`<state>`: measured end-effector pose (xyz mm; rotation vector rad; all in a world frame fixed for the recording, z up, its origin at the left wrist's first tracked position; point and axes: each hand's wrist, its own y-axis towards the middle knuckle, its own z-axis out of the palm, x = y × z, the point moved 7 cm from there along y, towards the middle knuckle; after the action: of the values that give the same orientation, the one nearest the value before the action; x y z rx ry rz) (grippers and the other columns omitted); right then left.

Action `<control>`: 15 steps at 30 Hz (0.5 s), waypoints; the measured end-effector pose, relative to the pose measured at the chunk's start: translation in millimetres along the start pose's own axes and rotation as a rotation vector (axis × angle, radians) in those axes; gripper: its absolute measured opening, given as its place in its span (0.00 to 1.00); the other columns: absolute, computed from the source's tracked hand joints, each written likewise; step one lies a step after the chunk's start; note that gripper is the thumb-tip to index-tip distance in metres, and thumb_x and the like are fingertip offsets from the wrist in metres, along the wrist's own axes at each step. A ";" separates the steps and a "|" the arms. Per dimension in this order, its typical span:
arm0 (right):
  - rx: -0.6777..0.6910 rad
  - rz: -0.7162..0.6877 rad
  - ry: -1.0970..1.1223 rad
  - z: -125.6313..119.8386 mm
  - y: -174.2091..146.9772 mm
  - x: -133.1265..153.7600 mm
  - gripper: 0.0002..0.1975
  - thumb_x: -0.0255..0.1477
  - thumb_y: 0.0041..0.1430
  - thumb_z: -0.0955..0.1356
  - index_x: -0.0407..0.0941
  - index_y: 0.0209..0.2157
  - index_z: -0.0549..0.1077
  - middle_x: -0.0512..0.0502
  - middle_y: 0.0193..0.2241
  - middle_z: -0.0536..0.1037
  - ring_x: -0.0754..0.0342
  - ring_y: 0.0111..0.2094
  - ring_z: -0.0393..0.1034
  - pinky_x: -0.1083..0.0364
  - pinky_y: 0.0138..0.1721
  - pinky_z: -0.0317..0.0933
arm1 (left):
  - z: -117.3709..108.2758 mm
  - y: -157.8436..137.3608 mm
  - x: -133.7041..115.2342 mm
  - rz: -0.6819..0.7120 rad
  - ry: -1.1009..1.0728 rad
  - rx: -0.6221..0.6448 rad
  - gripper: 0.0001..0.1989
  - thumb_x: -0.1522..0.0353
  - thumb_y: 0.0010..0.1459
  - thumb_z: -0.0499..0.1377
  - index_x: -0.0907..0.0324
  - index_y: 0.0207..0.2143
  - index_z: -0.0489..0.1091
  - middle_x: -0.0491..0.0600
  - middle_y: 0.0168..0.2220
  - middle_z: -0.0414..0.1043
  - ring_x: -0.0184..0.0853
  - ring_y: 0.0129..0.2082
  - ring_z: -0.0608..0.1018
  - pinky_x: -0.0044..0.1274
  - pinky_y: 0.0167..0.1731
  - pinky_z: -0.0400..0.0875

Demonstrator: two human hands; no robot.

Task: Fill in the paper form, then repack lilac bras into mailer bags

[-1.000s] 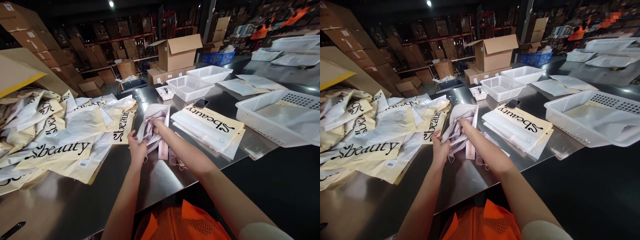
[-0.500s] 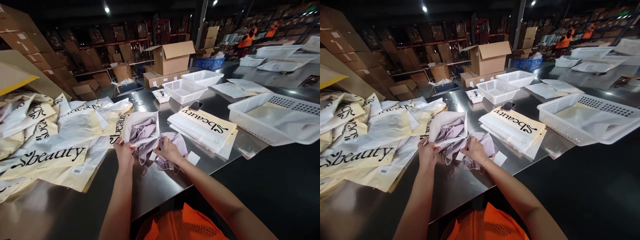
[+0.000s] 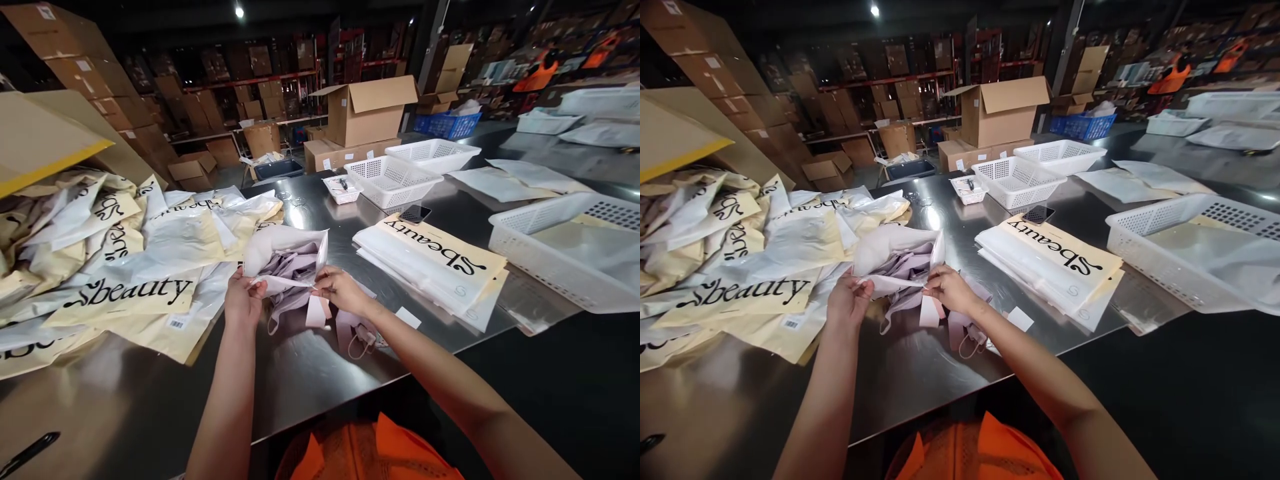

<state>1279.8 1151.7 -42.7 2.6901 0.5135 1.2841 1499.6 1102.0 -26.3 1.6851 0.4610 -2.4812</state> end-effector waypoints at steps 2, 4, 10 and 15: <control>-0.025 0.046 0.067 -9.3 -0.4 -4.0 0.14 0.36 0.66 0.64 0.44 0.32 0.76 0.46 0.35 0.77 0.52 0.37 0.70 0.55 0.42 0.61 | -5.3 -7.9 2.4 -0.013 0.028 0.026 0.21 0.78 0.38 0.54 0.57 0.38 0.62 0.40 0.28 0.64 0.24 0.19 0.67 0.17 0.17 0.70; -0.044 0.153 0.120 -18.9 -0.3 -13.1 0.20 0.39 0.69 0.57 0.44 0.33 0.74 0.46 0.32 0.77 0.52 0.34 0.70 0.54 0.40 0.60 | -11.1 -14.6 3.2 -0.006 0.062 0.059 0.24 0.78 0.34 0.56 0.57 0.39 0.63 0.41 0.31 0.65 0.25 0.19 0.69 0.18 0.14 0.70; 0.227 0.198 -0.218 -12.5 -1.9 -4.7 0.16 0.42 0.54 0.72 0.44 0.32 0.68 0.44 0.35 0.72 0.47 0.40 0.67 0.52 0.42 0.59 | -24.4 -13.6 -1.8 0.011 0.099 0.077 0.26 0.77 0.31 0.58 0.57 0.39 0.62 0.43 0.35 0.64 0.26 0.21 0.71 0.18 0.13 0.71; 0.408 0.273 -0.098 9.8 -15.1 7.4 0.10 0.34 0.59 0.68 0.45 0.34 0.64 0.48 0.31 0.70 0.53 0.32 0.66 0.56 0.34 0.59 | -26.6 -4.7 -8.4 0.024 0.091 0.048 0.26 0.76 0.31 0.57 0.57 0.39 0.61 0.42 0.33 0.63 0.24 0.19 0.69 0.19 0.13 0.71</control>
<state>1287.9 1168.9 -47.1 3.2407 0.4492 1.2070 1525.3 1114.0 -26.7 1.8164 0.3904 -2.4264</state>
